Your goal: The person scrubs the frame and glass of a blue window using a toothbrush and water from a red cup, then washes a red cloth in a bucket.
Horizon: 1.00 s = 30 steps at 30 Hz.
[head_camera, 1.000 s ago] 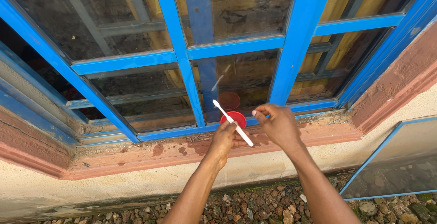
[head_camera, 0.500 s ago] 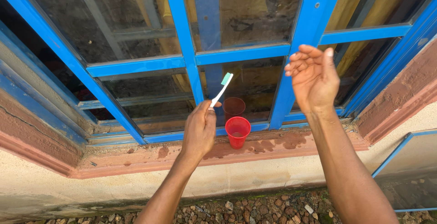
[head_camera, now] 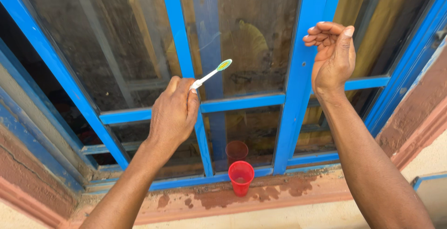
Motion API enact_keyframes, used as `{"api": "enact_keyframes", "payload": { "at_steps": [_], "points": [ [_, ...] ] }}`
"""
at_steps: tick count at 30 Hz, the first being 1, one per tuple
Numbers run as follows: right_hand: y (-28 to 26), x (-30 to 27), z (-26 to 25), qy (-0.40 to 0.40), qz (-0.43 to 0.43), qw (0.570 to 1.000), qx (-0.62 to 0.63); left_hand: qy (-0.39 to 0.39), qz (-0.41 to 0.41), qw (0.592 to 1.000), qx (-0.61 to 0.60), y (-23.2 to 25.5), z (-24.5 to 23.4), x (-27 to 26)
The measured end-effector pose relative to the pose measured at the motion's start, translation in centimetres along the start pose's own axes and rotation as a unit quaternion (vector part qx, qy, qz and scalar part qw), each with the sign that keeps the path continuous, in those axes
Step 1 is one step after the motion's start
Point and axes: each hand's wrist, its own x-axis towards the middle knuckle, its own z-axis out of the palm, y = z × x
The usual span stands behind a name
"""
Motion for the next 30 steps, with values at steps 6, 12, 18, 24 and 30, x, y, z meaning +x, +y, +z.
{"api": "enact_keyframes", "payload": {
  "at_steps": [6, 12, 18, 24, 30],
  "points": [
    [-0.4, 6.1, 0.9, -0.010, -0.143, 0.969, -0.201, 0.050, 0.096, 0.990, 0.095, 0.9, -3.5, 6.5],
    [-1.2, 10.2, 3.2, 0.012, -0.207, 0.886, -0.415, 0.089, 0.229, 0.941, 0.235, 1.9, -5.7, 12.6],
    [1.1, 10.0, 3.8, -0.006, -0.232, 0.815, -0.531, 0.097, 0.257, 0.916, 0.293, 2.9, -6.5, 17.3],
    [2.7, 9.9, 3.0, -0.003, -0.225, 0.794, -0.564, 0.095, 0.200, 0.945, 0.242, 6.0, -1.2, 22.0],
    [2.9, 9.8, 3.0, -0.005, -0.243, 0.786, -0.569, 0.036, 0.131, 0.980, 0.148, 9.6, 5.4, 21.8]
  ]
}}
